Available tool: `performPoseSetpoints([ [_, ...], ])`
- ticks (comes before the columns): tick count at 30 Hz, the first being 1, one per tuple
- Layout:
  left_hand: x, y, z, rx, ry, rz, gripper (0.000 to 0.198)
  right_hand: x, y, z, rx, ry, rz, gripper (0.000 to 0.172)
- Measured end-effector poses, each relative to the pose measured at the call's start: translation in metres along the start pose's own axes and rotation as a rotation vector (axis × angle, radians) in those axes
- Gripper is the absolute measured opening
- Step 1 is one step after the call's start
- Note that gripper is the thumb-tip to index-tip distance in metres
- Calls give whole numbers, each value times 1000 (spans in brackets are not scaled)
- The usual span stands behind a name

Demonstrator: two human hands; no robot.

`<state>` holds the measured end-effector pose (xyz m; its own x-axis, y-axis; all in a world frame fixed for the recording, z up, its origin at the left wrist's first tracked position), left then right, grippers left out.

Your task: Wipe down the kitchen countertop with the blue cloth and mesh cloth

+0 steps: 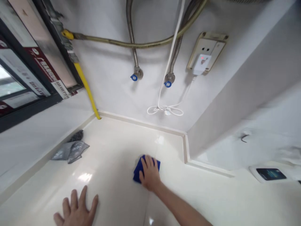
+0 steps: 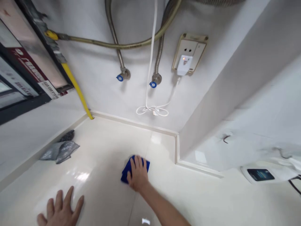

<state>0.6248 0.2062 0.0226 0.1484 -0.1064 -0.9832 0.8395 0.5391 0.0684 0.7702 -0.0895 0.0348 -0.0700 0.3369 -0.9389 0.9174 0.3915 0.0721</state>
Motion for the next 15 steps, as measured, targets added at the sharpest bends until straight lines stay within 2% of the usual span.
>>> performPoseSetpoints([
  [3,-3,0,2,-11,5,-16,79,9,-75,-30,-107,80,-45,75],
  [6,-9,-2,5,18,24,-12,78,11,-138,-28,-241,127,-119,79],
  [9,-14,-6,8,39,28,-4,73,1,-185,3,-307,126,-170,76],
  [13,-14,-9,8,59,-8,-30,70,-20,-234,60,-234,60,-127,77],
  [15,-11,-8,7,78,-18,-69,72,-23,-253,75,-201,30,-123,83],
])
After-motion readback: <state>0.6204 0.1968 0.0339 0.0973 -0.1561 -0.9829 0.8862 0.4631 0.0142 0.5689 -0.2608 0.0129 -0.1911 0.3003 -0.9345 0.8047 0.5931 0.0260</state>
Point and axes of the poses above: each hand's wrist, its own y-axis towards the middle knuckle, its own x-axis out of the palm, z = x × y, the point moved 6 cm from there along y, towards the middle knuckle, and after that the axes turned 4 degrees about x, right-handed, at the moved point
